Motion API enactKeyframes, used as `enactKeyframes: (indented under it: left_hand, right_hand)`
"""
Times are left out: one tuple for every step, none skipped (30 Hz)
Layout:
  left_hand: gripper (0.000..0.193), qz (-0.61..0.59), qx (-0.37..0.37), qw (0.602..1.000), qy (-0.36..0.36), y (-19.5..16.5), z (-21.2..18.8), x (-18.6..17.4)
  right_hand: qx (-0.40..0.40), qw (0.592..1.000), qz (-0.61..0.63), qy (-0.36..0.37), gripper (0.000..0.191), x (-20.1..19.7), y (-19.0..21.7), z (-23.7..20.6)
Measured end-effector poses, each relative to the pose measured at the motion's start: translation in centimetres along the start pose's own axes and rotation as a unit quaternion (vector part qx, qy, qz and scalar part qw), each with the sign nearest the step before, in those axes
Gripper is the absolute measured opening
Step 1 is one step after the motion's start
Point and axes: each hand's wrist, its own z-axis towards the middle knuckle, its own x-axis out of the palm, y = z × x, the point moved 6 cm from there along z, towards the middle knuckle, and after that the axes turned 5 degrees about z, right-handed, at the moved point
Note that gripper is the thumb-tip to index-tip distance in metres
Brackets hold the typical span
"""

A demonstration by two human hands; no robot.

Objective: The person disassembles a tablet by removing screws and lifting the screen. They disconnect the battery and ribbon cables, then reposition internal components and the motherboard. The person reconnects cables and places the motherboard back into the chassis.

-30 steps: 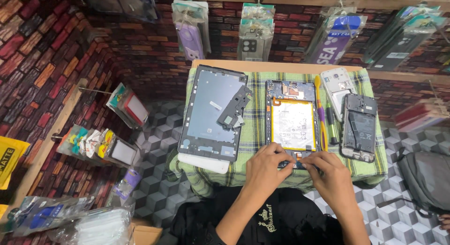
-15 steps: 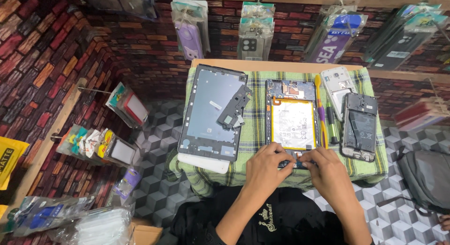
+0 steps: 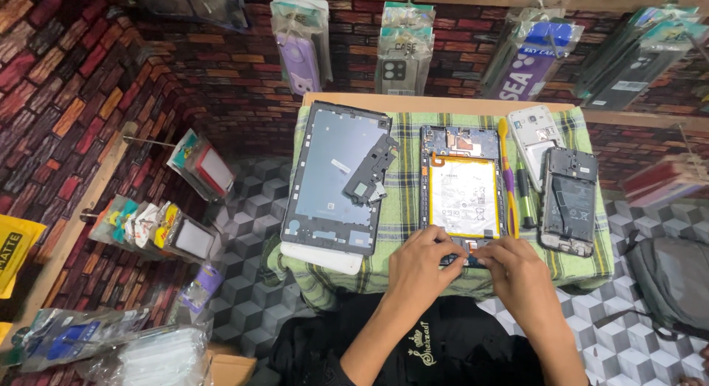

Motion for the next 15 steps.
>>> enactKeyframes:
  left_hand:
    - [0.008, 0.000, -0.001, 1.000, 0.000, 0.1, 0.1, 0.0]
    - [0.008, 0.002, 0.000, 1.000, 0.000, 0.1, 0.1, 0.0]
    - [0.008, 0.004, 0.000, 1.000, -0.001, 0.1, 0.2, 0.1]
    - [0.007, 0.006, 0.002, 1.000, -0.002, 0.1, 0.3, 0.1]
    - [0.007, 0.006, -0.002, 1.000, 0.002, 0.1, 0.3, 0.1]
    - [0.008, 0.005, -0.005, 1.000, 0.006, 0.2, 0.4, 0.2]
    - [0.008, 0.004, -0.008, 1.000, 0.010, 0.2, 0.5, 0.2]
    - [0.008, 0.001, -0.010, 1.000, 0.013, 0.2, 0.6, 0.3]
    - [0.008, -0.001, -0.012, 1.000, 0.017, 0.3, 0.6, 0.3]
    - [0.008, -0.003, -0.013, 1.000, 0.020, 0.3, 0.6, 0.3]
    - [0.008, -0.002, -0.011, 1.000, 0.018, 0.2, 0.7, 0.3]
    - [0.008, 0.000, -0.009, 1.000, 0.015, 0.2, 0.7, 0.3]
    - [0.008, 0.002, -0.008, 1.000, 0.011, 0.2, 0.7, 0.2]
    - [0.008, 0.000, -0.009, 1.000, 0.011, 0.2, 0.6, 0.2]
    - [0.008, -0.001, -0.010, 1.000, 0.010, 0.2, 0.6, 0.2]
  right_hand:
    - [-0.008, 1.000, -0.008, -0.007, 0.019, 0.0, 0.3, -0.2]
    - [-0.016, 1.000, -0.016, -0.014, 0.024, 0.0, 0.5, -0.5]
    - [-0.024, 0.999, -0.025, -0.021, 0.028, -0.1, 0.8, -0.7]
    - [-0.021, 0.999, -0.034, -0.020, 0.031, 0.0, 1.0, -1.0]
    - [-0.017, 0.999, -0.044, -0.020, 0.034, 0.1, 1.3, -1.4]
    - [-0.013, 0.998, -0.054, -0.020, 0.038, 0.1, 1.4, -1.6]
    - [-0.003, 0.998, -0.065, -0.016, 0.040, 0.1, 1.4, -1.6]
    - [0.006, 0.997, -0.076, -0.013, 0.042, 0.1, 1.4, -1.7]
    - [0.015, 0.996, -0.086, -0.009, 0.044, 0.2, 1.4, -1.7]
    - [0.020, 0.996, -0.092, -0.004, 0.043, 0.2, 1.4, -1.6]
    - [0.024, 0.995, -0.097, 0.000, 0.042, 0.3, 1.4, -1.6]
    - [0.027, 0.994, -0.102, 0.004, 0.042, 0.3, 1.3, -1.4]
    - [0.020, 0.994, -0.110, 0.007, 0.042, 0.4, 1.3, -1.3]
    - [0.015, 0.993, -0.118, 0.011, 0.042, 0.4, 1.3, -1.2]
    - [0.010, 0.992, -0.126, 0.014, 0.043, 0.4, 1.3, -1.2]
